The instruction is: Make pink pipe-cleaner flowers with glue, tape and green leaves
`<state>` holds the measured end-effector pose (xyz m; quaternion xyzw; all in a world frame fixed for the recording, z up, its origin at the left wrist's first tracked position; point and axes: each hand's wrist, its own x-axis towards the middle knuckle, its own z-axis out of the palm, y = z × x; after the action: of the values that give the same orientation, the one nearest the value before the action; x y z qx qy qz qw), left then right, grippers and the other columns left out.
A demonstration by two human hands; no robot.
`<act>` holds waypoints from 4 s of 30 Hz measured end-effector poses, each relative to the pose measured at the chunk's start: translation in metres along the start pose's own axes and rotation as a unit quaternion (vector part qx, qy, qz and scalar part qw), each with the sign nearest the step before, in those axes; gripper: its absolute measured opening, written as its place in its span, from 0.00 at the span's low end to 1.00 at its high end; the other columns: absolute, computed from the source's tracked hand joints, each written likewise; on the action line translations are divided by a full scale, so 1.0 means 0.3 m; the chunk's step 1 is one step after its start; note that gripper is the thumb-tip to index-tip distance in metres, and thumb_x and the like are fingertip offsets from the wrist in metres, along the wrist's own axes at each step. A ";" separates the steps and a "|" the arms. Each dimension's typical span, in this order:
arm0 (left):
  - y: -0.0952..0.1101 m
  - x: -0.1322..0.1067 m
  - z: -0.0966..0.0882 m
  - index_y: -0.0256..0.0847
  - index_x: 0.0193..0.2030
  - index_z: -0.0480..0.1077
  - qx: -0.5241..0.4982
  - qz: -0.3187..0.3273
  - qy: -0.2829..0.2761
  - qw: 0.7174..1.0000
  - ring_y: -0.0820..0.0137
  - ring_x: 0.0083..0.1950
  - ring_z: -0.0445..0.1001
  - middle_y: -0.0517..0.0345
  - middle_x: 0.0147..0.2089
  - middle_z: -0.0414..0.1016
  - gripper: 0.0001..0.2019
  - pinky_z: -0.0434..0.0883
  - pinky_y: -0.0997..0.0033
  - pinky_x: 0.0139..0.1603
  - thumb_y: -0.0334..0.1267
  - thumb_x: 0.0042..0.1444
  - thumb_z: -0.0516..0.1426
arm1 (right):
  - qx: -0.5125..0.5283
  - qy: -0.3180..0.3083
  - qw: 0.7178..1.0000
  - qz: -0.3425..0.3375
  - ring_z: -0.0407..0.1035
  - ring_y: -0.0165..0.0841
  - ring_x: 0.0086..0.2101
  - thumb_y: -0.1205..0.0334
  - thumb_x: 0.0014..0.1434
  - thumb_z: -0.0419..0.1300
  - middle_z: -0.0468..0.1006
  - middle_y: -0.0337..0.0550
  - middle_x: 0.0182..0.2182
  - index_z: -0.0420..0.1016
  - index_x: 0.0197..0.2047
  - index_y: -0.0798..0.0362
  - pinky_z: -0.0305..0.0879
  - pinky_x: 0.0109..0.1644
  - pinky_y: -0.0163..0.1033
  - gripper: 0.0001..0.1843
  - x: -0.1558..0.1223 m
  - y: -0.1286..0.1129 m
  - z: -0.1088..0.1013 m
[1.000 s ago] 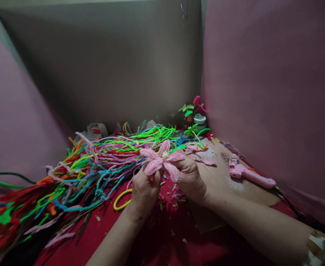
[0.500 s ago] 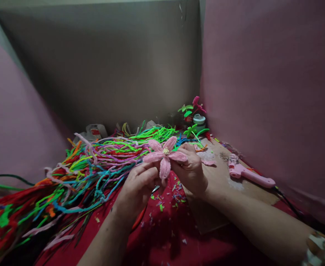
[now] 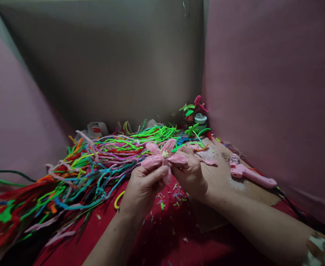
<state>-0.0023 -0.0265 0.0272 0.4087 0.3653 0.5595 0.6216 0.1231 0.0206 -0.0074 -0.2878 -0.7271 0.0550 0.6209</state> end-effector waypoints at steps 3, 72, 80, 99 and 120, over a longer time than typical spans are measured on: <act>-0.007 0.000 -0.005 0.33 0.26 0.73 0.011 0.009 0.012 1.000 0.82 0.24 0.62 0.63 0.23 0.68 0.07 0.61 0.84 0.26 0.33 0.40 0.66 | 0.016 0.010 1.000 -0.008 0.57 0.32 0.28 0.66 0.56 0.57 0.62 0.36 0.18 0.60 0.18 0.51 0.52 0.36 0.41 0.17 -0.003 0.000 0.004; 0.077 0.038 -0.107 0.33 0.29 0.74 -0.010 0.068 -0.004 0.998 0.74 0.28 0.71 0.56 0.27 0.74 0.10 0.69 0.77 0.30 0.41 0.48 0.62 | 0.065 -0.046 0.997 -0.015 0.55 0.30 0.27 0.66 0.58 0.54 0.60 0.35 0.18 0.56 0.18 0.52 0.52 0.36 0.39 0.18 -0.015 -0.026 0.004; 0.079 0.040 -0.130 0.33 0.34 0.74 0.002 0.037 -0.052 0.998 0.76 0.26 0.70 0.57 0.26 0.72 0.15 0.69 0.77 0.30 0.45 0.45 0.64 | 0.083 -0.041 0.996 0.006 0.55 0.29 0.26 0.67 0.56 0.56 0.61 0.35 0.18 0.60 0.17 0.53 0.53 0.36 0.39 0.17 -0.020 -0.019 0.006; -0.117 0.048 -0.071 0.37 0.33 0.67 0.631 0.353 0.101 0.683 0.71 0.28 0.68 0.55 0.27 0.71 0.08 0.62 0.73 0.31 0.35 0.60 0.49 | 0.455 -0.014 0.815 0.358 0.64 0.31 0.30 0.57 0.46 0.66 0.73 0.38 0.23 0.78 0.28 0.54 0.62 0.37 0.37 0.09 0.005 -0.032 0.033; -0.042 0.031 -0.024 0.37 0.26 0.67 0.095 0.041 0.078 0.992 0.83 0.17 0.48 0.70 0.17 0.53 0.11 0.48 0.81 0.17 0.42 0.47 0.62 | 0.414 -0.041 0.841 0.345 0.64 0.30 0.31 0.61 0.50 0.64 0.73 0.37 0.27 0.79 0.31 0.52 0.63 0.40 0.38 0.05 0.005 -0.030 0.027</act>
<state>-0.0029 -0.0170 0.0128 0.4360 0.4472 0.5770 0.5263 0.1122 0.0161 -0.0041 -0.2337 -0.5148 0.5738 0.5926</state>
